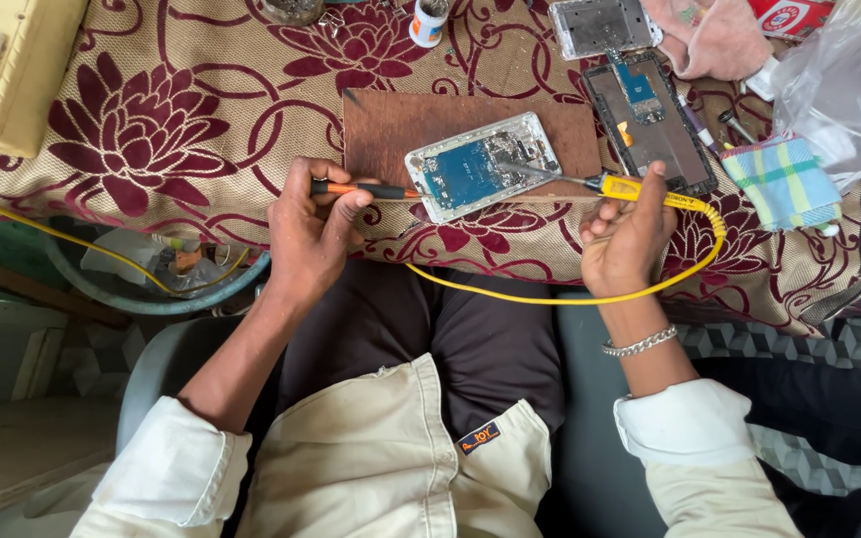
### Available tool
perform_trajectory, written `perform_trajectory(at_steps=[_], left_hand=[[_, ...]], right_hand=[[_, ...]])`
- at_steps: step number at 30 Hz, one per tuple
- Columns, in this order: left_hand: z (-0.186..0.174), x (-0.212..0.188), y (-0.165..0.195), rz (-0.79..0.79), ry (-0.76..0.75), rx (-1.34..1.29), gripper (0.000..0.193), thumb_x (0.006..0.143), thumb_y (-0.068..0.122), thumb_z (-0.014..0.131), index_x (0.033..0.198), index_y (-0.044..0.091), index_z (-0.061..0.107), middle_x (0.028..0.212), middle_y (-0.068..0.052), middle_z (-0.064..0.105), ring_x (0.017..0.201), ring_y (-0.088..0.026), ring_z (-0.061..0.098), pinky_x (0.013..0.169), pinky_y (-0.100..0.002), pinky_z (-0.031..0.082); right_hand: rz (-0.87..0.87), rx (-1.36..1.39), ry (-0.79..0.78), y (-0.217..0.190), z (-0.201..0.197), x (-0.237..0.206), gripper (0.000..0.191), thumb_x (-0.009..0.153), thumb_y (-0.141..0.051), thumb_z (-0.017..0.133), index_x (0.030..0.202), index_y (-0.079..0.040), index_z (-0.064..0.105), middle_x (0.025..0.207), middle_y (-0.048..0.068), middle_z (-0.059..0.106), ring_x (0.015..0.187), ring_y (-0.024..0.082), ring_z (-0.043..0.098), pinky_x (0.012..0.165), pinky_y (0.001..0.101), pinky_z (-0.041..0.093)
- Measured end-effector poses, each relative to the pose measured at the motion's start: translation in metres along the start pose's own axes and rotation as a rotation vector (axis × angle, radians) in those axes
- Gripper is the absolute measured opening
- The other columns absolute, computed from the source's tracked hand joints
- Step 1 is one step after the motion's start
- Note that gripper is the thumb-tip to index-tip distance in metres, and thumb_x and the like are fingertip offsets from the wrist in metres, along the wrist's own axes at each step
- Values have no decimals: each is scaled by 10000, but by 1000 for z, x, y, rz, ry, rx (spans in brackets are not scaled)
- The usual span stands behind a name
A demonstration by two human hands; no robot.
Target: The person uses a soldering iron and a probe to work on a small circuit board placed on a wooden board. They repeatedly apply heat and make contact with the board's surface while seated at a cluttered workbench.
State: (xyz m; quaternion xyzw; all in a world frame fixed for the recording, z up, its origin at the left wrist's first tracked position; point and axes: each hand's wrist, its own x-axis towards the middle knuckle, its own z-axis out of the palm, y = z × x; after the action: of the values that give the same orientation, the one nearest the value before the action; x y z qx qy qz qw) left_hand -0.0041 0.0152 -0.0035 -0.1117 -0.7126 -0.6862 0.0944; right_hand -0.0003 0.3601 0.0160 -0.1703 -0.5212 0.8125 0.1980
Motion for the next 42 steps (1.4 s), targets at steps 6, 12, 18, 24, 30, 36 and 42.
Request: perform_trajectory(at_steps=[6,12,18,24,30,36,42], left_hand=[[0,0,1,4,-1,-18,285,1024,184,691,1108,30,467,1049,-144,794,684,-76,701,503,-202,544],[-1,-2,1,1,3,-28,275,1030,176,689,1116,30,472,1058,-140,789,709,-86,706,522,-200,558],[-1,-2,1,19,0,-25,275,1041,176,684,1124,24,469,1081,-146,783,820,-96,731,558,-202,580],[-1,-2,0,24,-8,-28,272,1041,172,680,1128,23,470,1084,-145,781,857,-101,741,563,-203,589],[0,-1,-2,35,-6,-35,267,1041,167,678,1128,23,471,1075,-149,782,840,-103,742,553,-204,588],[0,-1,-1,22,-6,-38,267,1037,165,680,1122,22,471,1071,-148,784,803,-93,731,546,-203,583],[0,-1,0,-3,0,-24,266,1030,159,688,1112,24,474,1060,-143,789,701,-86,696,526,-203,555]], right_hand=[[-13,-39,60,5,3,-1,408,1041,-471,610,942,-94,490,592,7,497,442,109,504,367,263,425],[-42,-29,59,6,4,-3,449,1031,-504,612,937,-79,505,585,12,497,436,114,508,370,268,439],[-31,-29,58,4,4,-4,462,1037,-516,611,935,-77,506,587,10,496,448,109,519,377,267,446],[-63,-50,11,6,7,-7,389,1052,-423,607,911,-78,496,573,14,494,423,117,498,370,282,443],[-58,-40,11,5,6,-5,356,1069,-381,614,919,-83,490,595,21,500,447,124,507,385,293,438],[-47,-63,-14,5,4,-3,407,1049,-458,610,952,-71,534,609,22,505,447,130,500,387,291,429],[44,-42,-106,-4,-2,2,480,1046,-534,598,990,-59,561,673,13,514,550,123,533,468,286,467]])
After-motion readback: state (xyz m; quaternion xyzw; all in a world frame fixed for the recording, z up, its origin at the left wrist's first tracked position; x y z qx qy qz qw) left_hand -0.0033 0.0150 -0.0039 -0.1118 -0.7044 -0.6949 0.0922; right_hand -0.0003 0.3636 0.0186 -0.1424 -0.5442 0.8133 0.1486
